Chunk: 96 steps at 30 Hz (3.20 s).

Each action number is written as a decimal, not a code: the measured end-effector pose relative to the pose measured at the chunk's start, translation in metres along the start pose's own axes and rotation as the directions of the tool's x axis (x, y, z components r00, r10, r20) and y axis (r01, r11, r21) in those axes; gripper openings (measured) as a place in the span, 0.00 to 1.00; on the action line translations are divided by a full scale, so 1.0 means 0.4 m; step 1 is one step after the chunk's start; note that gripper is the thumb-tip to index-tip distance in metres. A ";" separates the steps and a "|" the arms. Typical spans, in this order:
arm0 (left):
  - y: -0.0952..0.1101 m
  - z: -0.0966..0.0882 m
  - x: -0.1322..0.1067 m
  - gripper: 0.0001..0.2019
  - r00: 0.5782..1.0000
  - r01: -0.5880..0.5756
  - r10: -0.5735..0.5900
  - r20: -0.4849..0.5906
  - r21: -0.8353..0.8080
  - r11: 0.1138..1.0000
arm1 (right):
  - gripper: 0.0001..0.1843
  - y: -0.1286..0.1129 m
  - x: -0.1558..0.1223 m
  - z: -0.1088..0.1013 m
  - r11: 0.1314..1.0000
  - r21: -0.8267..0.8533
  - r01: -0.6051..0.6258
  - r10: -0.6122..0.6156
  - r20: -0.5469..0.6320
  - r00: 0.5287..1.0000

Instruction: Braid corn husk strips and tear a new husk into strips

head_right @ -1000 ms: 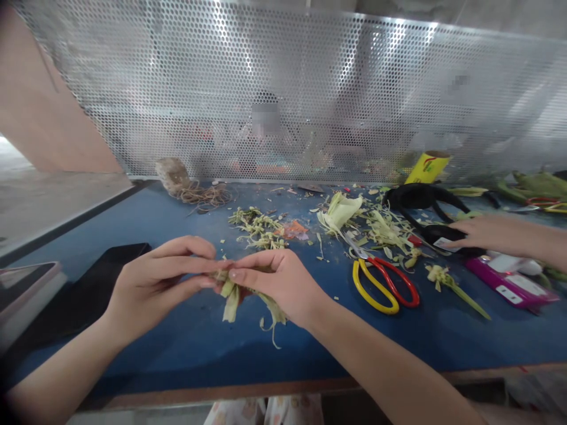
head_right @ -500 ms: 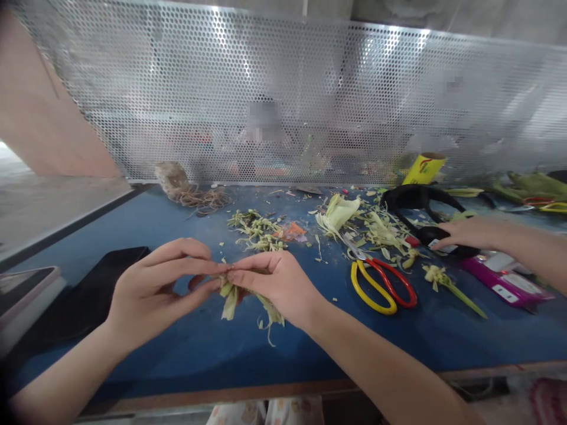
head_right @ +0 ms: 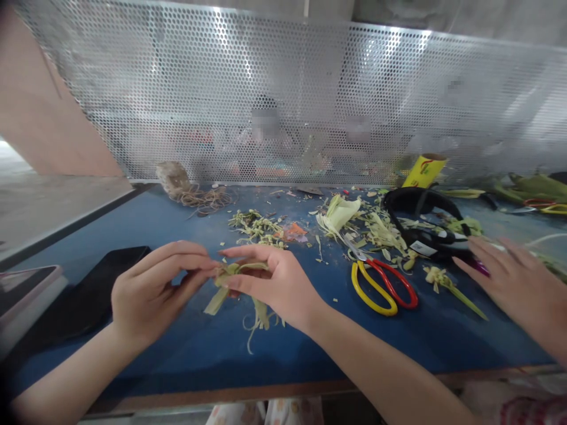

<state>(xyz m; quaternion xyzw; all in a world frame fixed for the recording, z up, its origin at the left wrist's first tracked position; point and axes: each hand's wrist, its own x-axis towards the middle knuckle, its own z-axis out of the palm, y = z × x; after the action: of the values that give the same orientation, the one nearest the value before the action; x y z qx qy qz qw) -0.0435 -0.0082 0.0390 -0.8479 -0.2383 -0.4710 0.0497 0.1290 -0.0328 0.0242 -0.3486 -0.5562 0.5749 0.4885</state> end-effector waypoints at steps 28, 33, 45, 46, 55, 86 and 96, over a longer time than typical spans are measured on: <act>0.000 0.027 -0.005 0.04 0.997 0.071 -0.071 0.000 -0.015 0.997 | 0.12 0.007 -0.011 0.011 0.605 -0.738 0.299 -0.487 -0.045 0.873; -0.001 0.021 -0.005 0.03 0.994 0.104 -0.104 0.042 0.010 0.995 | 0.20 0.006 -0.009 -0.003 0.750 -0.619 0.232 -0.348 -0.072 0.935; -0.009 0.028 -0.015 0.04 0.984 0.156 -0.146 0.106 -0.095 0.983 | 0.07 0.009 0.019 -0.036 0.938 -0.345 -0.029 0.019 -0.034 0.999; -0.010 0.029 -0.016 0.04 0.984 0.152 -0.141 0.107 -0.105 0.983 | 0.06 0.008 0.018 -0.034 0.940 -0.341 -0.017 0.003 -0.041 0.999; -0.015 0.028 -0.030 0.04 0.990 0.067 -0.048 0.132 -0.148 0.987 | 0.06 0.018 0.025 -0.038 0.951 -0.309 -0.030 0.014 -0.055 0.998; -0.036 0.078 -0.040 0.05 0.952 0.293 -0.279 0.127 -0.111 0.950 | 0.06 0.051 0.014 -0.015 0.433 -0.855 0.285 -0.666 -0.091 0.741; -0.031 0.084 -0.030 0.05 0.939 0.333 -0.324 0.117 -0.067 0.940 | 0.03 0.057 0.027 -0.017 0.650 -0.659 0.378 -0.573 -0.098 0.814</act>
<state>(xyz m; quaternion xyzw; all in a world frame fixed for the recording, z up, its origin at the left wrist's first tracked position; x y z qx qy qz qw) -0.0284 0.0087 0.0089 -0.8209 -0.3584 -0.4375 -0.0789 0.1282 -0.0184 0.0027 -0.4091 -0.7030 0.1530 0.5613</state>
